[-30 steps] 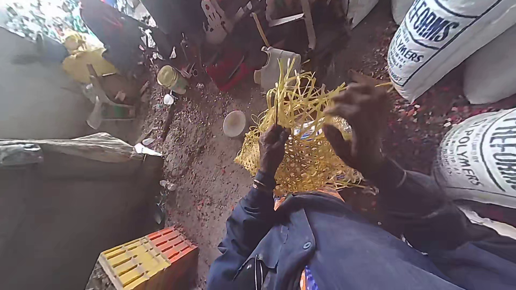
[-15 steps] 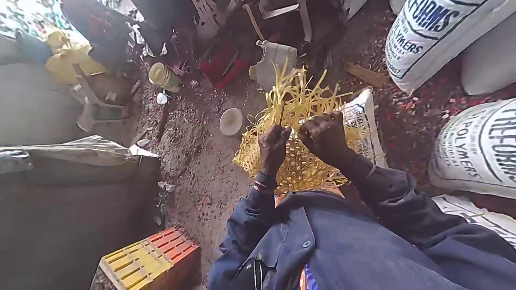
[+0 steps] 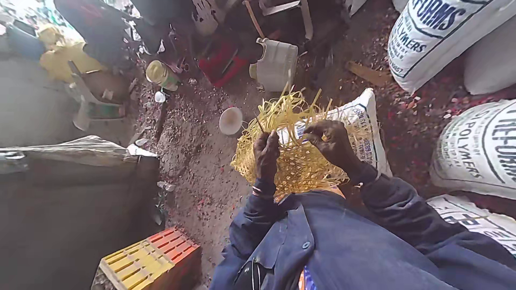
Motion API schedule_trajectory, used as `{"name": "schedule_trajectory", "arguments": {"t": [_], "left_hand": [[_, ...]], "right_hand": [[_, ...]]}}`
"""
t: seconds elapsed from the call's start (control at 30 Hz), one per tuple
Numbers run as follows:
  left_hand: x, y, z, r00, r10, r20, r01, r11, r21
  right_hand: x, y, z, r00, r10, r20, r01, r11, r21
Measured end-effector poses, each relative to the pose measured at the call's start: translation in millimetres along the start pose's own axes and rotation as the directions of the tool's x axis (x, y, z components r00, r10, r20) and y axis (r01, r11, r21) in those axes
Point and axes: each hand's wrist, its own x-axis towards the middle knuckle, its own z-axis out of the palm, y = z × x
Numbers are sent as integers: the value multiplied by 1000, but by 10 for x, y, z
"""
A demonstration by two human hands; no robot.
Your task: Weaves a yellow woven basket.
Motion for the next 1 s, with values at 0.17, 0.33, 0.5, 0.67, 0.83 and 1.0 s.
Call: {"name": "schedule_trajectory", "arguments": {"t": [0.17, 0.33, 0.5, 0.67, 0.83, 1.0], "left_hand": [[0, 24, 52, 999, 31, 24, -30, 999, -22], [-9, -4, 88, 998, 43, 50, -39, 997, -65], [-33, -8, 81, 997, 44, 62, -40, 998, -51], [-86, -35, 103, 996, 49, 79, -48, 999, -18], [-105, -74, 105, 992, 62, 110, -64, 998, 22], [-103, -62, 114, 999, -32, -13, 30, 992, -123]], "right_hand": [[15, -161, 55, 995, -103, -17, 95, 963, -253], [33, -80, 155, 998, 2, 69, 27, 913, -407], [25, -4, 174, 991, 99, 91, -60, 933, -354], [40, 31, 176, 980, 158, 121, -112, 940, -322], [64, 28, 163, 966, 220, 136, -184, 954, -236], [-60, 118, 210, 961, 274, 44, -277, 943, 183]]}}
